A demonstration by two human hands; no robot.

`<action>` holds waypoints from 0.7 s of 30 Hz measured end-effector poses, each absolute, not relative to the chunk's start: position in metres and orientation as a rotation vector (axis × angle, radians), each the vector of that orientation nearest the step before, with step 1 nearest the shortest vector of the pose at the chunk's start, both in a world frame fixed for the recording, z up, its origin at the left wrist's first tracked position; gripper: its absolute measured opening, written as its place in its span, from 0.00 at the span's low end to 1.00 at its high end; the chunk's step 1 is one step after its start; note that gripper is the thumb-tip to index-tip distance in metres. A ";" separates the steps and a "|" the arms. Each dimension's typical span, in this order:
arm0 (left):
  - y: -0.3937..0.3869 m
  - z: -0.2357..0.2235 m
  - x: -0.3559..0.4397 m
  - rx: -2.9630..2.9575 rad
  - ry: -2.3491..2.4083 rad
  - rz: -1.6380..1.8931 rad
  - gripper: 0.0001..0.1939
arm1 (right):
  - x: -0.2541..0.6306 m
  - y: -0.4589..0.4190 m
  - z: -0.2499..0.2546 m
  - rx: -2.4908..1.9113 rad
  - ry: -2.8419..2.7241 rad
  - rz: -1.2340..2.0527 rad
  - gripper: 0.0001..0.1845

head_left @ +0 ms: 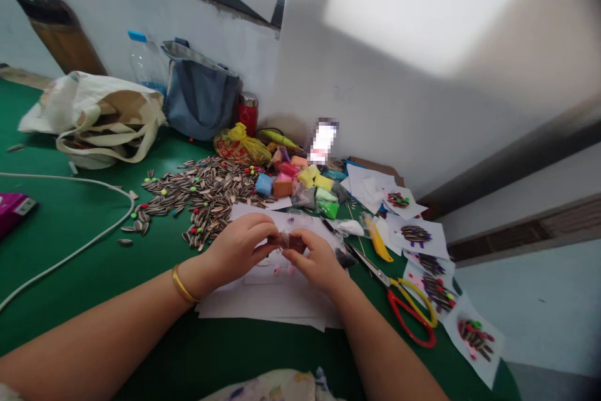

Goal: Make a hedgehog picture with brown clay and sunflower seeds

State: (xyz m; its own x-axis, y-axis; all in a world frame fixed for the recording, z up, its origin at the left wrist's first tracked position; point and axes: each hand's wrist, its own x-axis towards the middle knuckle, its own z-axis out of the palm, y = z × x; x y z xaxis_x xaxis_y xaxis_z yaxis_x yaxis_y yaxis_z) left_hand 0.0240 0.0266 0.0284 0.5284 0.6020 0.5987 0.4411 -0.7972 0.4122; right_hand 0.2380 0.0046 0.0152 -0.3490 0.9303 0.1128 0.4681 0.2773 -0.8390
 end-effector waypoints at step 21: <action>0.026 0.026 0.027 2.599 1.001 0.871 0.05 | 0.238 0.004 0.013 -1.185 -2.175 0.833 0.11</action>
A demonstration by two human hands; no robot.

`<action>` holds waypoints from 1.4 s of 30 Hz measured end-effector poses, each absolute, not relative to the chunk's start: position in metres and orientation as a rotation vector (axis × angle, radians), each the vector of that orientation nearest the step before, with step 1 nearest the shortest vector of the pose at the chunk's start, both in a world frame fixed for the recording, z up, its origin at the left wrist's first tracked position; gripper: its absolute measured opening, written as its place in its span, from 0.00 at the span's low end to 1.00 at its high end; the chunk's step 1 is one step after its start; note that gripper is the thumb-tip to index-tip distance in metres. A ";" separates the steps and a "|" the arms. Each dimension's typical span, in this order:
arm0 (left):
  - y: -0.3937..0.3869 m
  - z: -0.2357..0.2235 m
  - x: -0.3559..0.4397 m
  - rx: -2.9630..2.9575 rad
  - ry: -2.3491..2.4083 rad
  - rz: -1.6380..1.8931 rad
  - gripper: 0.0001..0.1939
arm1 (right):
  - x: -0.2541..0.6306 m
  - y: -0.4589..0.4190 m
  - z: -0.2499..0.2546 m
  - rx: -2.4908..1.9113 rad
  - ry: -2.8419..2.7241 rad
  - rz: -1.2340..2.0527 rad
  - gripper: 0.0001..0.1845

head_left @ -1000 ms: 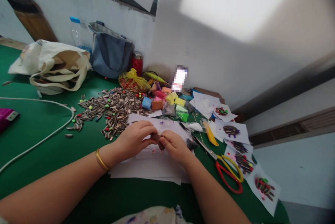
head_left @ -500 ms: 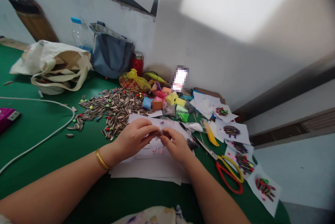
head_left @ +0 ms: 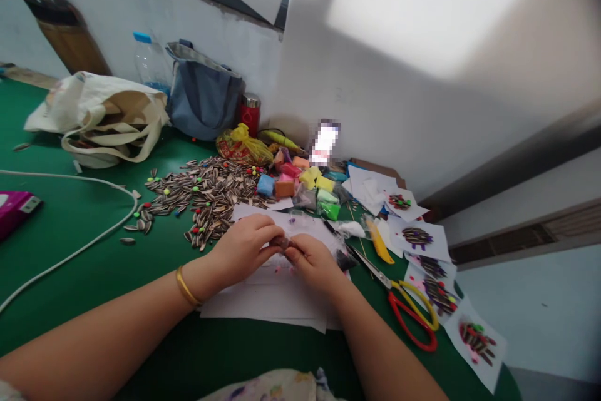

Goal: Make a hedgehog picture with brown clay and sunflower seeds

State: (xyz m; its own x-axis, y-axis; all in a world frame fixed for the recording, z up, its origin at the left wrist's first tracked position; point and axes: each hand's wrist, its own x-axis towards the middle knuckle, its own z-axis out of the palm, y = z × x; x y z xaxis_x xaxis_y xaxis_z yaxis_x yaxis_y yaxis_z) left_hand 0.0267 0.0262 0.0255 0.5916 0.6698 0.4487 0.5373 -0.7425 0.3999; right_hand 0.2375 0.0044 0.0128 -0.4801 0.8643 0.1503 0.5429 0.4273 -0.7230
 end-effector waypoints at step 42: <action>0.021 0.031 0.029 2.063 0.948 0.899 0.10 | 0.233 0.002 0.015 -1.349 -2.221 0.405 0.06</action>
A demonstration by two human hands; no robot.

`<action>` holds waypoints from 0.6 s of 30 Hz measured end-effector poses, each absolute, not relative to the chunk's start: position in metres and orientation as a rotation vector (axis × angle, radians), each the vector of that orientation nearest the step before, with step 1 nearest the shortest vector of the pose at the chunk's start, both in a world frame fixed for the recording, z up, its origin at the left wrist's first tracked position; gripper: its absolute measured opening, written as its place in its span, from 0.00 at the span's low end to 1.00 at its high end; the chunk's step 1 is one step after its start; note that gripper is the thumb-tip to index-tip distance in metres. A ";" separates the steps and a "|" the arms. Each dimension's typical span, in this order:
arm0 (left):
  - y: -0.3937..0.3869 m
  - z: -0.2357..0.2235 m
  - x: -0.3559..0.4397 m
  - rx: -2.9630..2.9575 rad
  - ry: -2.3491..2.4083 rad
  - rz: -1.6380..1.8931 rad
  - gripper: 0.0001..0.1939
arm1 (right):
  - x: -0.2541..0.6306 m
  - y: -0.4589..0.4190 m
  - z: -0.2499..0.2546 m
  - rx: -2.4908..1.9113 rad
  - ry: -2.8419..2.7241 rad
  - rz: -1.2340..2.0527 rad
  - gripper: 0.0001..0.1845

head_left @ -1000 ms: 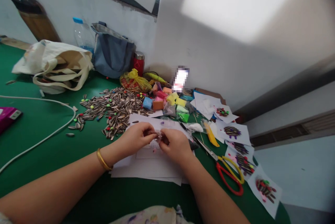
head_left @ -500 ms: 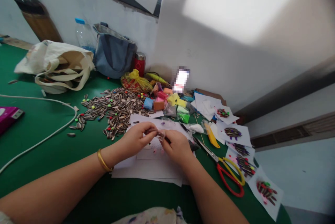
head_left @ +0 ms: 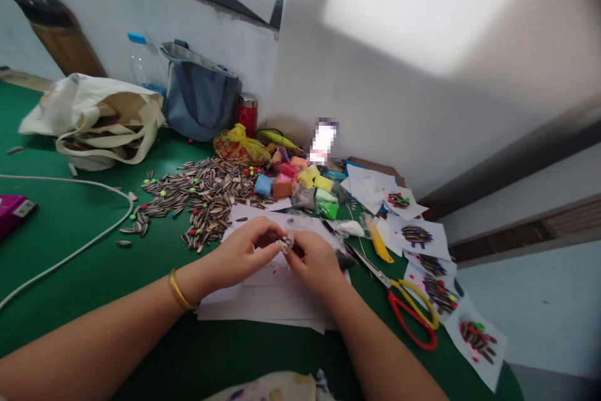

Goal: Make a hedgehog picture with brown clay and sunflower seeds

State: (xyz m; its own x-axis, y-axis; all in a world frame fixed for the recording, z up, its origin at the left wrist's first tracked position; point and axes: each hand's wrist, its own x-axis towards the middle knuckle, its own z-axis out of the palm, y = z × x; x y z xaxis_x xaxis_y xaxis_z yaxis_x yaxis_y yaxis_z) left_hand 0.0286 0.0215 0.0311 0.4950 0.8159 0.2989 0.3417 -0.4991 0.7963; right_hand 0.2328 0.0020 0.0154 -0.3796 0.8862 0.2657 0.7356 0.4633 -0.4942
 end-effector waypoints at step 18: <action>0.024 0.026 0.028 2.040 0.847 1.190 0.06 | 0.228 -0.001 0.015 -1.288 -2.208 0.406 0.07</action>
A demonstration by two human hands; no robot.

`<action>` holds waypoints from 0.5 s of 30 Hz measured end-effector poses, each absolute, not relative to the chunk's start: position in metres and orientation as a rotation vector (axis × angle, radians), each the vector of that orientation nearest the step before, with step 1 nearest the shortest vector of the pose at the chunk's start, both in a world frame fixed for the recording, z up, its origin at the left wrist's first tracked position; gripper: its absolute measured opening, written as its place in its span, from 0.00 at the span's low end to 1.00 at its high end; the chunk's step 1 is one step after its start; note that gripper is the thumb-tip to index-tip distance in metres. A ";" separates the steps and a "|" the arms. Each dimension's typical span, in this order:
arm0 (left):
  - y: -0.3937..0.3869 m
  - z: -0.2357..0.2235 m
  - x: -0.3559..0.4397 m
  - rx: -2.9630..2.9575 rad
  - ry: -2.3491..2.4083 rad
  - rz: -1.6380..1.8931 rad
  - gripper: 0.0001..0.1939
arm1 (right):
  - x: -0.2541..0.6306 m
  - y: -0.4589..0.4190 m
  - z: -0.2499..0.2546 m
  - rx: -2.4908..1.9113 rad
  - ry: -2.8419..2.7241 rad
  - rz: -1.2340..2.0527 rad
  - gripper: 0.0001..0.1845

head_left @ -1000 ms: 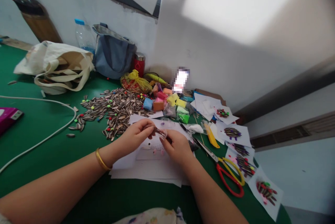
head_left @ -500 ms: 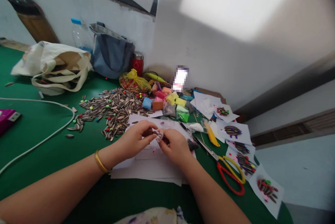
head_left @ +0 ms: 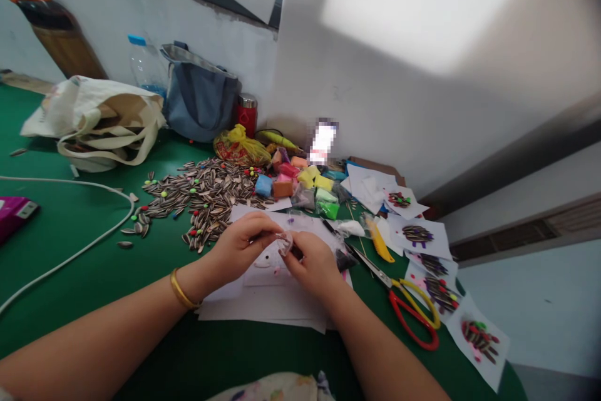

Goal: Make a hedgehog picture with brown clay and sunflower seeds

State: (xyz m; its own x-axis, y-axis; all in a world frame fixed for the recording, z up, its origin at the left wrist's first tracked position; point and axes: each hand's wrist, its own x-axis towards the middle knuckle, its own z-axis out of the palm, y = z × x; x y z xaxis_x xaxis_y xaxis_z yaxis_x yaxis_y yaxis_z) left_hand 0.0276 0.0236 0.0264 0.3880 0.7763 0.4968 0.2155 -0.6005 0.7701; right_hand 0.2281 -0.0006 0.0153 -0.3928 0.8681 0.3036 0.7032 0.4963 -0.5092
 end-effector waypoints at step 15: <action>0.022 0.027 0.029 1.684 0.773 1.085 0.15 | 0.229 0.000 0.014 -1.300 -2.195 0.324 0.04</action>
State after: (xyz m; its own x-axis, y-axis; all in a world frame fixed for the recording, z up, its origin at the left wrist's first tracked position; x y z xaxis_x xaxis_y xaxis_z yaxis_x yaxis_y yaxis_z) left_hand 0.0287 0.0223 0.0275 0.4055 0.8598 0.3103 0.0127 -0.3447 0.9386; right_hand 0.2293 -0.0002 0.0137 -0.3713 0.8627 0.3434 0.7267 0.5002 -0.4709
